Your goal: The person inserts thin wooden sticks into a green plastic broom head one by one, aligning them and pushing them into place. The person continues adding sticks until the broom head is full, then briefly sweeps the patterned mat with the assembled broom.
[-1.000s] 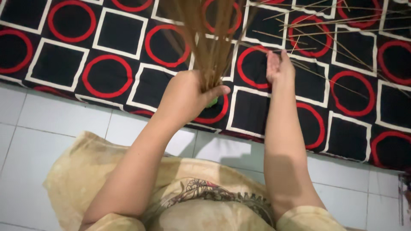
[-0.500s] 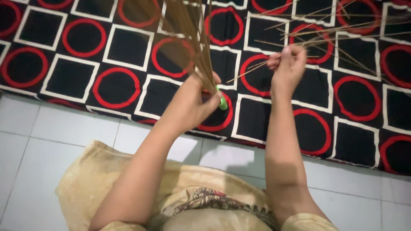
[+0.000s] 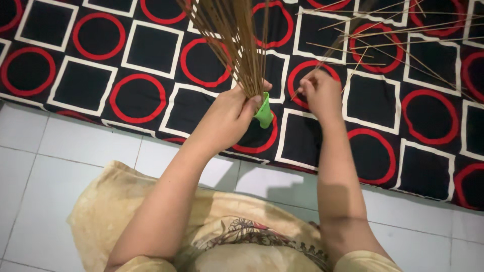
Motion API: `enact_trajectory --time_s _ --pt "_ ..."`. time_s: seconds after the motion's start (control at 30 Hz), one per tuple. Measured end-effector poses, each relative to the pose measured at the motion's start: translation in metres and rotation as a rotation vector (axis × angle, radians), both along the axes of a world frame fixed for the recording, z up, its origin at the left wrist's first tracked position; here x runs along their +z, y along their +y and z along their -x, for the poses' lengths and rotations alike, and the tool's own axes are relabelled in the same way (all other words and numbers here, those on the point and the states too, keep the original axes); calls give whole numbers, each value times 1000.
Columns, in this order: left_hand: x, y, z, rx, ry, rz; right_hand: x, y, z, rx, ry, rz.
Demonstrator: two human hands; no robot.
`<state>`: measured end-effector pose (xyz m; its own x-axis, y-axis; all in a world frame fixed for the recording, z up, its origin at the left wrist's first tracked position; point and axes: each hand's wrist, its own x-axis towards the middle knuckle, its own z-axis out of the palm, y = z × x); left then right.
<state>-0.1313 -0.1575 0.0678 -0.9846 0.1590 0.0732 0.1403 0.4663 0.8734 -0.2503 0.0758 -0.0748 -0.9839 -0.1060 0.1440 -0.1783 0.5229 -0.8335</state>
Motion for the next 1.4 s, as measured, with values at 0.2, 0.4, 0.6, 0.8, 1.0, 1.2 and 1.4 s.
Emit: enact_trajectory --time_s 0.2,0.4,0.6,0.8,1.0,1.2,1.4 --pt "-10 0 4 1 185 -51 47 21 -36 281 175 732" --pt "-11 1 7 15 157 -41 61 -20 -77 352 345 554" --pt "-9 1 10 35 146 -35 67 -35 -73 297 351 553" --pt "-12 5 9 42 89 -61 76 -39 -79 205 390 605" --pt "-20 12 10 88 134 -24 80 -55 -77 170 451 330" --pt "-21 14 10 89 112 -28 97 -54 -65 311 214 216" --pt "-19 15 11 85 115 -50 123 -43 -74 398 165 373"
